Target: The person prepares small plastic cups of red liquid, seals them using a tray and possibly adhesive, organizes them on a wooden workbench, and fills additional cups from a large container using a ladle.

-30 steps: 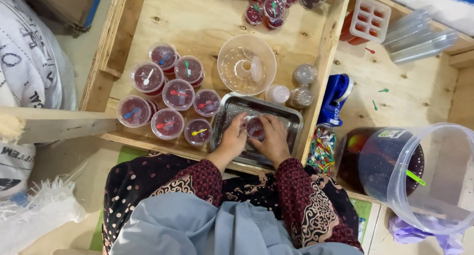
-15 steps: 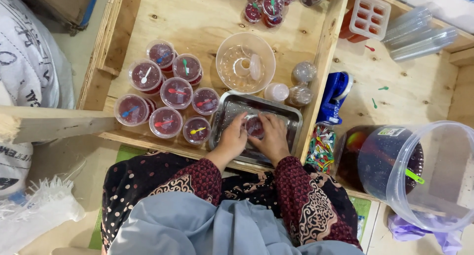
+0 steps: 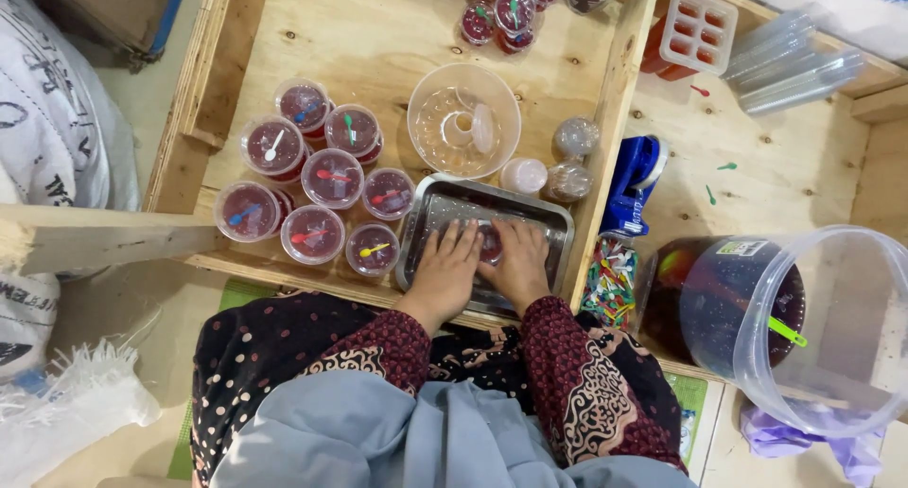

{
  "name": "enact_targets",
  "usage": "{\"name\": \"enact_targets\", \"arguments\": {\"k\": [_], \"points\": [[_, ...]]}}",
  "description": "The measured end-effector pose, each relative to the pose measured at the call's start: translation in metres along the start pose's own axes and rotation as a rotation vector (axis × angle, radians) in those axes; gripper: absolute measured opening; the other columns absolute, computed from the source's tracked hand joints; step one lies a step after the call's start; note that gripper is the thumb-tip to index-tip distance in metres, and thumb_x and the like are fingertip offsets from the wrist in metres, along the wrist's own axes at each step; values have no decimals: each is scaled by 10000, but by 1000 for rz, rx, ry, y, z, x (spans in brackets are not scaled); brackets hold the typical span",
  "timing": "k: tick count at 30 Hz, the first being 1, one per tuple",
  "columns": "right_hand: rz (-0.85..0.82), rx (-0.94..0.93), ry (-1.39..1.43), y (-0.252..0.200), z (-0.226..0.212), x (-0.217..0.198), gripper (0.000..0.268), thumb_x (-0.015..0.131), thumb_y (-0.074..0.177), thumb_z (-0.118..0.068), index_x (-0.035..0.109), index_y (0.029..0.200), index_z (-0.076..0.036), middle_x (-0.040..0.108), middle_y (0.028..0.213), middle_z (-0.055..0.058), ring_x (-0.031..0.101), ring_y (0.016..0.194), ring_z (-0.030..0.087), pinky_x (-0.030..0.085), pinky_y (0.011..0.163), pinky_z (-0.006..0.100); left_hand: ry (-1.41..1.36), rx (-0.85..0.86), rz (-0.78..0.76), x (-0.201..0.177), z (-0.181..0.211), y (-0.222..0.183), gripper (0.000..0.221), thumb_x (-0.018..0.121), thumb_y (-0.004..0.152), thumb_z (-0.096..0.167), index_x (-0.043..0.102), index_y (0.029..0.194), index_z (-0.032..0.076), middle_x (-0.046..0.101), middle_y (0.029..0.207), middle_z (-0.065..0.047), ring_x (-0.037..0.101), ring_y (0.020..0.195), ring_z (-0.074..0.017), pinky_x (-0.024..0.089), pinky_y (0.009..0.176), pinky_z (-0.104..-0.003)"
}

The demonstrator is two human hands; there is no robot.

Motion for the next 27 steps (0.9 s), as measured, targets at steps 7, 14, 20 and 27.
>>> {"name": "enact_targets", "arguments": {"k": [7, 14, 20, 27], "points": [[5, 26, -5, -3, -11, -9, 800, 823, 724, -492, 547, 1443, -277, 505, 1405, 24, 359, 1423, 341, 309, 1134, 605, 56, -37, -53, -2, 3, -2, 594, 293, 1006, 89, 277, 1598, 45, 135, 1718, -158, 166, 1532, -439, 112, 1188, -638], [-52, 68, -12, -4, -16, -16, 818, 837, 732, -419, 519, 1472, -278, 451, 1535, 30, 257, 1516, 361, 272, 1165, 629, 66, -46, -49, -6, 4, -3, 645, 338, 966, 84, 261, 1604, 43, 111, 1719, -162, 198, 1513, -462, 108, 1173, -680], [-95, 20, -119, -21, -14, -13, 881, 734, 839, -524, 358, 1585, -243, 345, 1641, 38, 224, 1541, 333, 248, 1193, 596, 71, -54, 3, 7, 1, -5, 609, 359, 999, 131, 294, 1598, 48, 162, 1711, -161, 241, 1501, -463, 150, 1154, -686], [-109, -87, -293, -42, -28, -27, 723, 584, 983, -439, 338, 1596, -144, 281, 1691, 73, 188, 1566, 320, 218, 1225, 595, 133, -16, 59, -3, 8, -13, 571, 324, 1011, 105, 333, 1579, 56, 202, 1700, -164, 226, 1513, -432, 192, 1141, -659]]}}
Point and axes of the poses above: each hand's wrist, its own y-axis towards the middle knuckle, its own x-axis out of the palm, z = x × y, the point moved 4 cm from there along y, towards the middle knuckle
